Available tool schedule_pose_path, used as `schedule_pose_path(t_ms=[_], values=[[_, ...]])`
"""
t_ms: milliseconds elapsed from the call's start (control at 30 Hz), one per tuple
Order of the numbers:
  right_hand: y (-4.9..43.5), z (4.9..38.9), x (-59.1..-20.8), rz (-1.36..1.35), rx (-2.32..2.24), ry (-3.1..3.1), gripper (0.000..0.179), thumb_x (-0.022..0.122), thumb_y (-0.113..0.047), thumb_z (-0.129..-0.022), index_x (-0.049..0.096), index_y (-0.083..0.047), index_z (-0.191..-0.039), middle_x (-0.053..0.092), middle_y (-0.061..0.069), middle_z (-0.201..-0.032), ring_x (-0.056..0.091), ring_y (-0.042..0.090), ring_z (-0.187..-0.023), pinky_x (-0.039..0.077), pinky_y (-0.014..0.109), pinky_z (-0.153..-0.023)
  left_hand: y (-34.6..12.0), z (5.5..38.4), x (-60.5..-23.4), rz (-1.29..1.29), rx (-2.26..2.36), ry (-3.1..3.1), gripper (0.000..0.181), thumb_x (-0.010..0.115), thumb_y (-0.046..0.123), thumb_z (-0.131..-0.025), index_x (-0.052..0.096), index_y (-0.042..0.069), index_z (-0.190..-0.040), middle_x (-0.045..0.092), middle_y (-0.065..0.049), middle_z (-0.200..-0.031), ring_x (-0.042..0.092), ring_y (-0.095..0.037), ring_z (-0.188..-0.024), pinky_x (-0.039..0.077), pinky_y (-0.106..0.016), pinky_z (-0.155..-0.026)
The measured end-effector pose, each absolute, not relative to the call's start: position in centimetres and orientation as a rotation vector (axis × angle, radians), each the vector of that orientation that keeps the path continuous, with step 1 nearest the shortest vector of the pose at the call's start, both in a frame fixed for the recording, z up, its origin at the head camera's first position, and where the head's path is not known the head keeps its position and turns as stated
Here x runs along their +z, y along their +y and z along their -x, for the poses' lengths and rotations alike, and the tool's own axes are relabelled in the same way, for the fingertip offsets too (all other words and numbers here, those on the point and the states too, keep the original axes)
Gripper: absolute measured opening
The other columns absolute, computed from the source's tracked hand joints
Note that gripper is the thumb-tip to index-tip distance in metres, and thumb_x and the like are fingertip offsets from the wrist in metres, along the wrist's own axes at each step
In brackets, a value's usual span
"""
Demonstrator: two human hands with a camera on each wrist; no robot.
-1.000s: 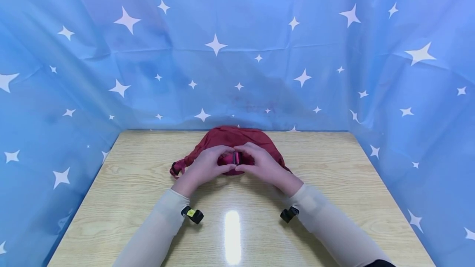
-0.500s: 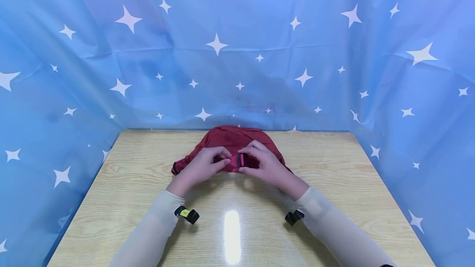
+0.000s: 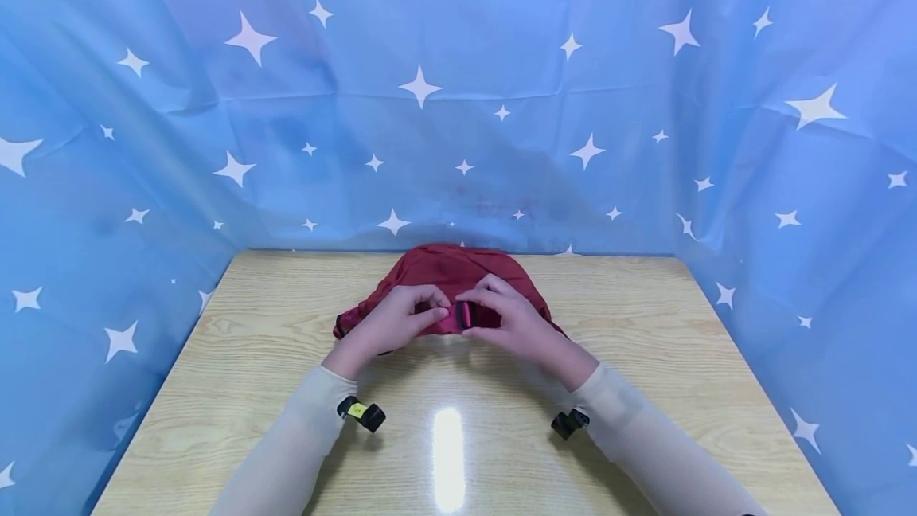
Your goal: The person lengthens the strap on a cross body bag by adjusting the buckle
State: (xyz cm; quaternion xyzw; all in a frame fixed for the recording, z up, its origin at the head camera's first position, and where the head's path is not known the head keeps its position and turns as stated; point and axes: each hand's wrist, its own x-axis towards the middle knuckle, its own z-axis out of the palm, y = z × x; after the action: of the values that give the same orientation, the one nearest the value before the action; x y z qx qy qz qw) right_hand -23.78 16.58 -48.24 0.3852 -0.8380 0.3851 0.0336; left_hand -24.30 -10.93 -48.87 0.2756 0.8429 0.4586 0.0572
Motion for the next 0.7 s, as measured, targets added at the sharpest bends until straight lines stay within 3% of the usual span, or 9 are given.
schedule_pose_path(t_ms=[200,367,500,700], values=[[16.2,23.9,-48.4,-1.22,1.155,-2.569,0.052,0.093,-0.022,-0.093,0.074,-0.021,-0.142,0.061,-0.004,-0.124,0.061,0.016,-0.114,0.059,0.046,-0.091,-10.7,24.5,-48.7,-0.827,1.38,2.529,0.003,0.073,0.023,-0.11,0.076,0.025,-0.111,0.073,0.01,-0.099,0.067,-0.013,-0.094,0.055,-0.037,-0.087],[16.2,23.8,-48.4,-1.175,1.181,-2.594,0.053,0.092,-0.024,-0.094,0.073,-0.02,-0.143,0.061,-0.006,-0.126,0.061,0.015,-0.113,0.059,0.042,-0.09,-11.4,24.4,-48.5,-0.813,1.302,2.546,0.007,0.074,0.025,-0.109,0.076,0.022,-0.115,0.074,0.011,-0.103,0.067,-0.012,-0.096,0.056,-0.037,-0.089],[16.1,23.8,-48.6,-1.15,1.215,-2.6,0.053,0.091,-0.024,-0.095,0.072,-0.017,-0.144,0.061,-0.007,-0.126,0.06,0.015,-0.111,0.058,0.04,-0.088,-12.1,24.3,-48.7,-0.802,1.23,2.575,0.004,0.074,0.023,-0.109,0.077,0.023,-0.111,0.074,0.01,-0.097,0.064,-0.012,-0.085,0.055,-0.035,-0.081],[16.0,23.8,-48.7,-1.15,1.3,-2.579,0.053,0.092,-0.018,-0.094,0.07,-0.013,-0.142,0.06,-0.004,-0.126,0.062,0.028,-0.107,0.061,0.05,-0.085,-12.4,24.2,-48.9,-0.84,1.251,2.61,0.005,0.073,0.021,-0.11,0.078,0.021,-0.107,0.07,0.012,-0.088,0.061,-0.011,-0.076,0.052,-0.033,-0.074]])
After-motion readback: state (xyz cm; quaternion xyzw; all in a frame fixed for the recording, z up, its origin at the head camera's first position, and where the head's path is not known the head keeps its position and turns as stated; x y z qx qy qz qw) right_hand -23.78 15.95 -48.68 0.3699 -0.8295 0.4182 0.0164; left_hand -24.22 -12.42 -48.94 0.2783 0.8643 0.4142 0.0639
